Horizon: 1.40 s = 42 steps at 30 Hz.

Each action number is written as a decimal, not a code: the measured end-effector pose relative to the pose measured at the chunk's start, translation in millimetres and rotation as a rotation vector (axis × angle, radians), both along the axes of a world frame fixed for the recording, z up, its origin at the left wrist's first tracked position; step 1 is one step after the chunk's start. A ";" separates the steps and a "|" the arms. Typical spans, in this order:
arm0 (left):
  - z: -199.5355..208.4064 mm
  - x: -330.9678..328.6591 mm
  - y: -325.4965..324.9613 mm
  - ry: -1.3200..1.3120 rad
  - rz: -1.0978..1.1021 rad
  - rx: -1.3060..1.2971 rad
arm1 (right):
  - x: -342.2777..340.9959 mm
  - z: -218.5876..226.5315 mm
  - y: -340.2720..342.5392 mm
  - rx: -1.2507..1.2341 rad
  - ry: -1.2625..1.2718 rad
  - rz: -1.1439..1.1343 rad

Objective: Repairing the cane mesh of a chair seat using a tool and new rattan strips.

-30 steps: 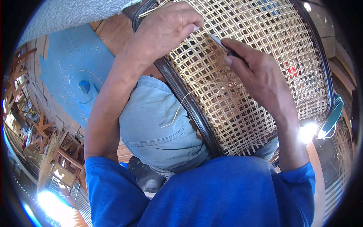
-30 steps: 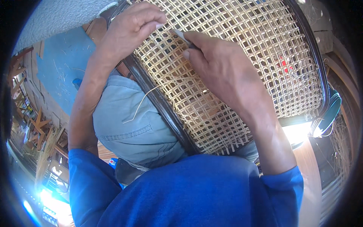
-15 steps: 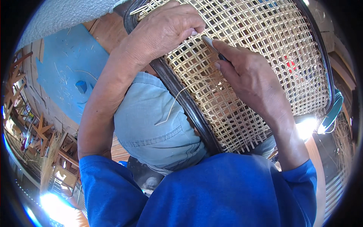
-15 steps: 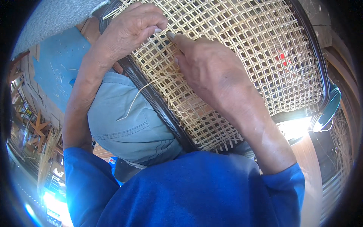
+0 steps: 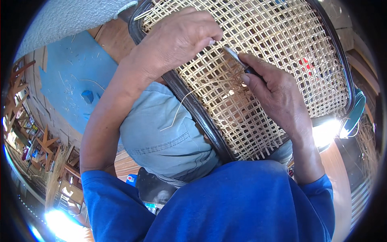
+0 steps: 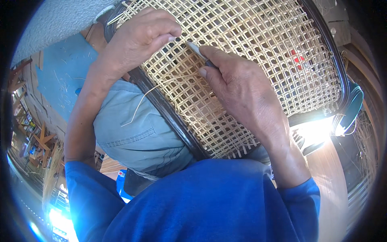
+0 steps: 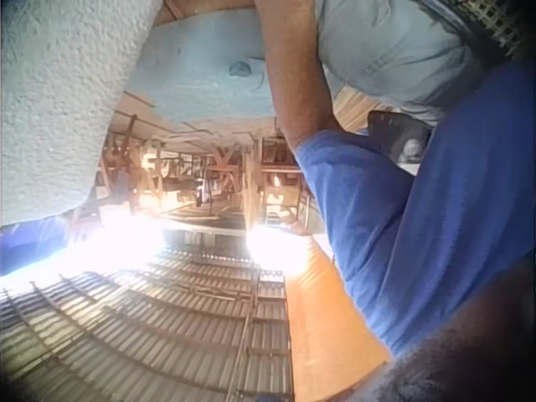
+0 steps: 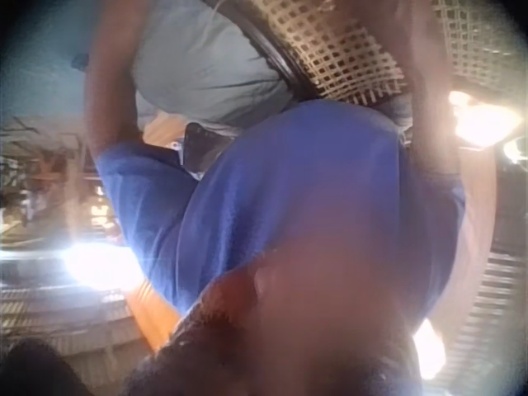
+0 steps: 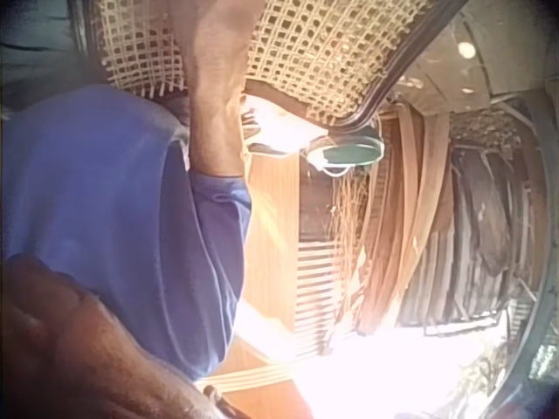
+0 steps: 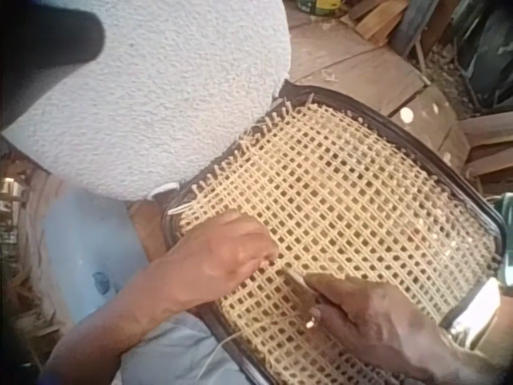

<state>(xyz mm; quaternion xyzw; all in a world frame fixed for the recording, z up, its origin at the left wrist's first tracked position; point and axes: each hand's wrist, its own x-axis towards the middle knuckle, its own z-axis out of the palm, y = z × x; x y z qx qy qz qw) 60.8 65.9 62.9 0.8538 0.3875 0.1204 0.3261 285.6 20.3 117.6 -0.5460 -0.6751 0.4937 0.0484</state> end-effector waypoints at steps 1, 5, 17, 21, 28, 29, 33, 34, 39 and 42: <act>1.2 1.5 0.2 0.031 -0.054 -0.003 | -0.5 0.6 0.3 0.006 -0.005 0.008; 2.6 0.5 -3.9 0.034 -0.026 0.003 | 0.1 0.8 0.3 -0.026 0.016 0.006; 0.2 4.3 -5.5 0.061 0.020 -0.038 | -1.8 -0.7 -8.3 0.123 -0.032 0.156; -2.4 10.6 -2.4 -0.059 -0.009 -0.041 | 13.4 5.3 -14.5 -0.013 -0.023 -0.033; 0.9 20.0 3.3 -0.058 -0.040 -0.058 | 21.6 12.4 1.6 -0.079 -0.084 0.044; 5.3 19.9 1.4 -0.042 -0.014 -0.061 | 22.0 13.1 2.2 -0.074 -0.097 0.092; 22.4 14.3 -7.0 0.101 0.019 -0.124 | 24.7 10.9 6.7 0.049 -0.210 0.233; 27.3 17.4 -10.8 0.148 0.070 -0.242 | 24.5 8.5 11.2 0.175 -0.331 0.335; 51.4 23.7 -21.0 0.251 0.248 -0.628 | 25.5 -10.9 49.5 0.528 -0.294 0.659; 44.4 20.8 -23.1 0.171 0.290 -0.646 | 22.7 -20.5 67.2 0.590 -0.221 0.742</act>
